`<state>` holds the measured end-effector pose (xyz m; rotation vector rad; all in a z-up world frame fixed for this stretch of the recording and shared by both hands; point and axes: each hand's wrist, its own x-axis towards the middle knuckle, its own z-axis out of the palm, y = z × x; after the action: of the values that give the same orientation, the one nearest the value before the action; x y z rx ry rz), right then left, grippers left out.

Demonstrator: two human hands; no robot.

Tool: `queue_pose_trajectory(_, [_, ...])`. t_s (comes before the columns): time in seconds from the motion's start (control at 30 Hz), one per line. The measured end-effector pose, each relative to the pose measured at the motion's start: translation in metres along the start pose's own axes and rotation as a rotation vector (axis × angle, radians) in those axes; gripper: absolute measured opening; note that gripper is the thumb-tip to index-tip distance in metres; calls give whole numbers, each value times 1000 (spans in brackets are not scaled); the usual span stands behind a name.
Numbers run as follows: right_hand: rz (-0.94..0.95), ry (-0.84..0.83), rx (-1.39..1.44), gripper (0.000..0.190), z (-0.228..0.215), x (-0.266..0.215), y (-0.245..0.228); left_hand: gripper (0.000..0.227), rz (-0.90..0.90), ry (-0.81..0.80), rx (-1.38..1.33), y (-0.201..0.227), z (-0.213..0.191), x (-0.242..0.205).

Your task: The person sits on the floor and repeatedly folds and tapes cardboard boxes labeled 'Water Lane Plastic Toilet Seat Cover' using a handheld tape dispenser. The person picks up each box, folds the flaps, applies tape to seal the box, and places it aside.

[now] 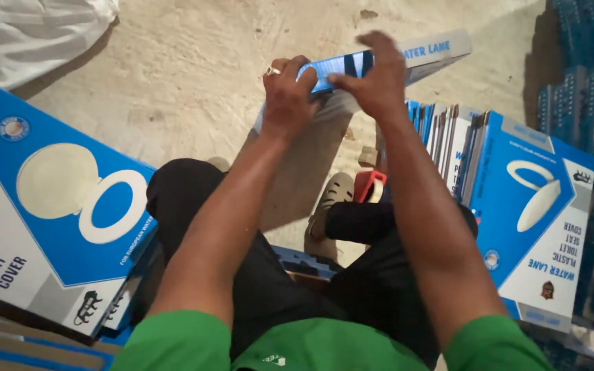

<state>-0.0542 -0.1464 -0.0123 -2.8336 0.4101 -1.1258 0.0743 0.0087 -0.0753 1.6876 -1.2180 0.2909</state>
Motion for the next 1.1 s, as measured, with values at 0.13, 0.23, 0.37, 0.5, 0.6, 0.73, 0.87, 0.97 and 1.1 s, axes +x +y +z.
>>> queue_pose_trajectory(0.13, [435, -265, -73, 48, 22, 10, 3, 48, 22, -28, -14, -1, -5, -7])
queue_pose_trajectory(0.23, [534, -134, -91, 30, 33, 4, 18, 49, 23, -52, 19, 7, -5, -7])
queue_pose_trajectory(0.37, [650, 197, 855, 19, 10, -17, 32, 50, -46, -107, 36, 7, -18, -2])
queue_pose_trajectory(0.5, [651, 78, 303, 21, -69, -106, 21, 56, -61, -130, 224, 12, -20, 10])
queue_pose_trajectory(0.6, [940, -290, 375, 26, -97, -167, 5, 54, -13, -141, 493, 22, -16, 22])
queue_pose_trajectory(0.73, [962, -336, 463, 30, -86, -180, 7, 59, -70, -307, 458, 24, -7, 35])
queue_pose_trajectory(0.87, [917, -616, 262, 34, -87, -185, 13, 50, -130, -356, 470, 16, 16, 31])
queue_pose_trajectory(0.97, [832, -673, 290, 35, -88, -183, 15, 53, 37, -129, 708, 6, 22, 32])
queue_pose_trajectory(1.1, [924, -666, 391, 37, -90, -187, 18, 53, -248, -488, 703, 17, 36, 50])
